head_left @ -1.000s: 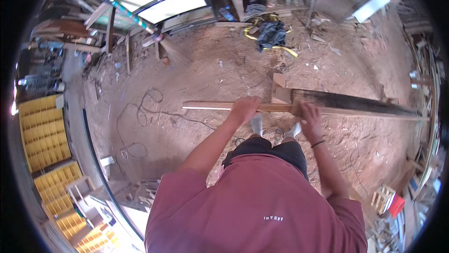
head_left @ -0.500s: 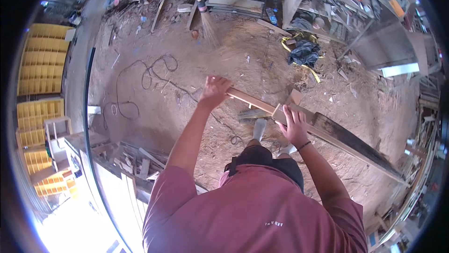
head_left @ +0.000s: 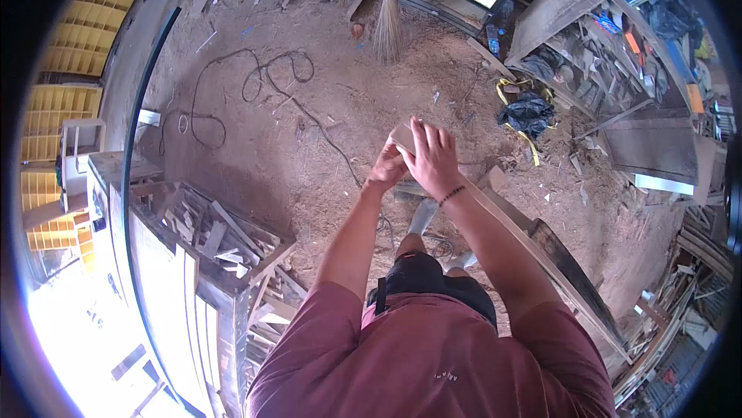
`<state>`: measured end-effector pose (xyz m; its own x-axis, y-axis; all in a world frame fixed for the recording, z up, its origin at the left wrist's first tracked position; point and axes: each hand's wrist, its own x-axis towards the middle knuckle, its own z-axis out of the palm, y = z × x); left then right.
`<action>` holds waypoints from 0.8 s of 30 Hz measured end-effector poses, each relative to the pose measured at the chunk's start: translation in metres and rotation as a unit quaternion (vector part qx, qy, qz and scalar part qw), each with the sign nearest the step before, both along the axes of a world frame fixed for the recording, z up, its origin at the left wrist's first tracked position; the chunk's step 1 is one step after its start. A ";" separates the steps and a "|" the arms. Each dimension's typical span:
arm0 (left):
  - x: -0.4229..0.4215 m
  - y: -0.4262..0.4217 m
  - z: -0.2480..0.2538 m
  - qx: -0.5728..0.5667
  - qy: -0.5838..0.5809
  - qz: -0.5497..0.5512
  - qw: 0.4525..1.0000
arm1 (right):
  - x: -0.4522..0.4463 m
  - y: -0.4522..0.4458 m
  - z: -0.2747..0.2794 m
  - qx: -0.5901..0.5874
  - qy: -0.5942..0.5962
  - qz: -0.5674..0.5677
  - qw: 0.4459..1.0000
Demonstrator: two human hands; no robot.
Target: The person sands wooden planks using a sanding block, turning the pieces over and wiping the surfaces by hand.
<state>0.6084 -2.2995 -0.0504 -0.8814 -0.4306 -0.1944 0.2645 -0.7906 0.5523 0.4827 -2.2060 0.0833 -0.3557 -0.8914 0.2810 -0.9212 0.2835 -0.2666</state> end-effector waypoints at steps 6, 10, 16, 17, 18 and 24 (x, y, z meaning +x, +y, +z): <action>0.000 0.006 0.020 0.017 0.017 0.009 1.000 | 0.003 0.023 0.001 -0.005 -0.022 -0.017 1.000; 0.001 0.007 0.012 0.011 0.043 -0.009 0.999 | 0.006 0.038 0.002 0.005 -0.021 -0.037 0.999; 0.002 0.013 -0.010 0.059 0.029 0.044 0.997 | 0.002 -0.036 0.004 -0.012 -0.052 -0.011 0.998; 0.003 0.010 -0.010 0.043 0.048 0.032 0.997 | 0.001 -0.025 0.006 -0.012 -0.052 -0.015 0.998; 0.002 0.009 -0.006 0.051 0.044 0.031 0.997 | 0.003 -0.004 0.010 -0.014 -0.042 -0.012 0.999; 0.001 0.010 0.007 0.030 0.028 0.013 0.999 | 0.004 0.009 0.007 -0.029 -0.031 -0.009 0.999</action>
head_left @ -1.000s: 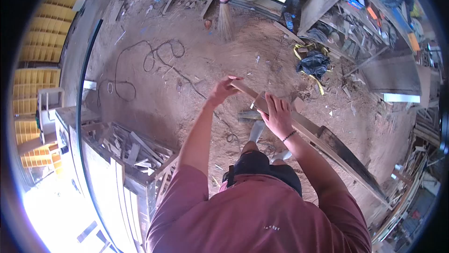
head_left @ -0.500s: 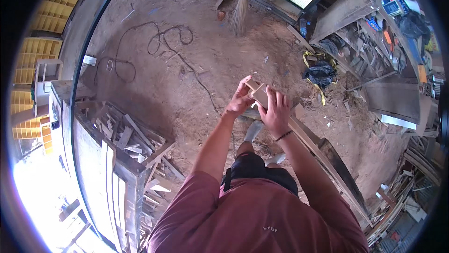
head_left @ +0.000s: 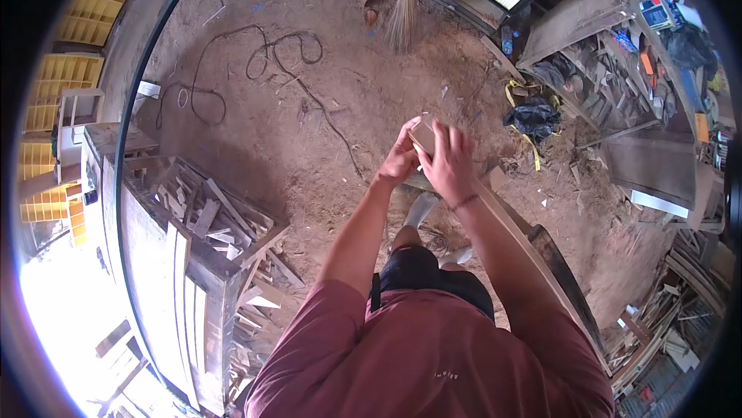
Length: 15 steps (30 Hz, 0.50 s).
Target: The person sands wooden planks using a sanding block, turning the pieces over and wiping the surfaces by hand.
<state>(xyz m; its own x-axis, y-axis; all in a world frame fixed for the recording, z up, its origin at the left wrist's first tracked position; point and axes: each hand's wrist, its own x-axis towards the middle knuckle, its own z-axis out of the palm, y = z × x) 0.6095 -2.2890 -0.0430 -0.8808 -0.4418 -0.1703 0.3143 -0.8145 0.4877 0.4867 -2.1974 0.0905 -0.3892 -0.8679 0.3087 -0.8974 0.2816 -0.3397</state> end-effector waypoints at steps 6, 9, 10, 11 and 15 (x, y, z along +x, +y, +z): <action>0.001 0.001 -0.016 0.015 -0.009 0.013 1.000 | 0.001 -0.007 0.000 0.014 -0.029 -0.007 0.999; -0.002 -0.003 0.016 -0.007 -0.037 -0.014 0.999 | 0.000 0.035 -0.001 0.038 -0.029 0.008 0.999; -0.001 -0.003 0.013 -0.009 -0.013 -0.013 1.000 | 0.000 0.035 -0.002 0.030 -0.022 0.010 0.999; 0.002 -0.001 0.007 -0.008 -0.015 -0.015 1.000 | 0.002 0.035 -0.003 0.022 -0.018 0.008 1.000; 0.004 0.002 -0.012 0.029 -0.003 0.007 1.000 | -0.002 -0.051 0.005 0.016 -0.027 0.027 0.999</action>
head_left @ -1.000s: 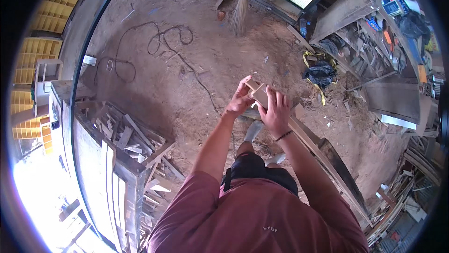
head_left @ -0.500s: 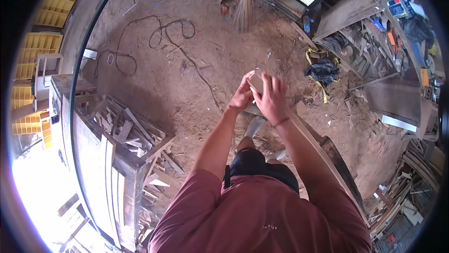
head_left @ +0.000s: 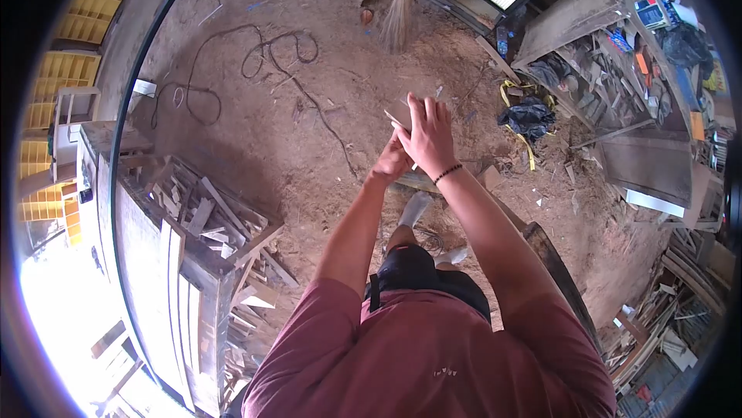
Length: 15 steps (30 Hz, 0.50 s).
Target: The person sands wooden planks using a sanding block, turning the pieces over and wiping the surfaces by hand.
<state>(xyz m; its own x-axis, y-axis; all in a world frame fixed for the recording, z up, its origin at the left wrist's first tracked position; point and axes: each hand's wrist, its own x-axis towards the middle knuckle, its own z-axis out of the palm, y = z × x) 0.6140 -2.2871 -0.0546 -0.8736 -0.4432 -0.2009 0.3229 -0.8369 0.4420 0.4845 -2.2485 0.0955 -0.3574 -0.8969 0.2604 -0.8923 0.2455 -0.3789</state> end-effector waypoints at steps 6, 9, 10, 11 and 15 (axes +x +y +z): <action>-0.007 -0.006 0.028 -0.041 0.037 -0.019 0.998 | 0.001 0.085 -0.001 0.050 0.002 0.015 0.999; -0.005 -0.004 0.013 -0.033 -0.011 -0.022 0.999 | -0.001 0.066 -0.006 0.011 0.017 0.028 0.999; -0.005 -0.003 0.006 -0.032 -0.052 -0.021 0.998 | -0.003 0.044 -0.003 -0.013 0.025 0.037 0.999; -0.005 -0.001 0.006 -0.028 -0.052 -0.005 0.998 | -0.004 0.020 -0.003 -0.010 0.012 0.031 0.999; -0.001 -0.006 0.006 -0.022 -0.031 -0.028 0.999 | -0.005 0.031 0.000 -0.017 0.007 0.020 1.000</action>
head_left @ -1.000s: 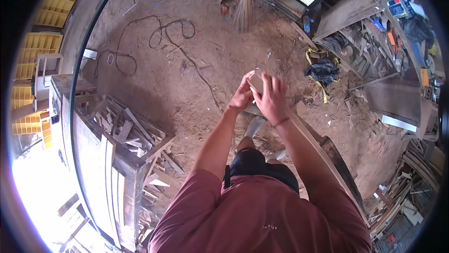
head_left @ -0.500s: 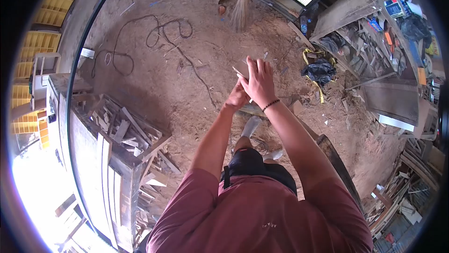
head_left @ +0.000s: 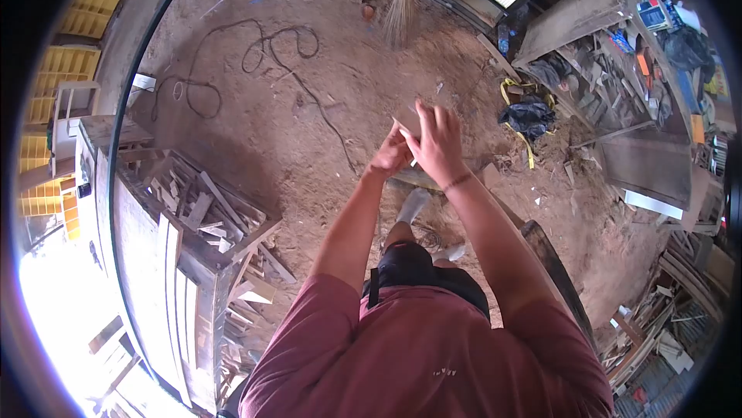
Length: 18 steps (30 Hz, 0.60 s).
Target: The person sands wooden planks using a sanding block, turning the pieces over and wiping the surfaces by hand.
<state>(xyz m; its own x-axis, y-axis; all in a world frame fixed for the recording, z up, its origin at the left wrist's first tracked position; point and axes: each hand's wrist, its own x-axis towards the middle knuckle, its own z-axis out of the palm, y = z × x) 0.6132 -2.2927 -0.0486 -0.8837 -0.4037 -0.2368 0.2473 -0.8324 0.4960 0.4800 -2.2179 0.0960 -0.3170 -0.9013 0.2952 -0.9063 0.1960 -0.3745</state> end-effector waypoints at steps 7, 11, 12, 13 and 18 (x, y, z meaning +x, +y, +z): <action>0.000 -0.005 0.033 -0.018 0.008 -0.032 0.999 | 0.000 0.033 -0.001 0.013 0.008 0.012 1.000; 0.001 -0.005 0.022 -0.040 -0.025 -0.012 0.999 | -0.014 -0.042 0.003 -0.022 -0.061 0.009 0.998; 0.001 -0.006 0.037 -0.022 -0.020 -0.018 0.999 | -0.018 -0.037 0.011 -0.059 -0.093 -0.022 0.994; 0.001 -0.008 0.048 -0.004 -0.014 -0.026 1.000 | -0.027 -0.025 0.017 -0.097 -0.122 -0.054 0.986; -0.007 0.000 0.065 -0.068 -0.038 0.005 0.997 | -0.053 0.141 0.021 -0.005 -0.031 -0.115 0.993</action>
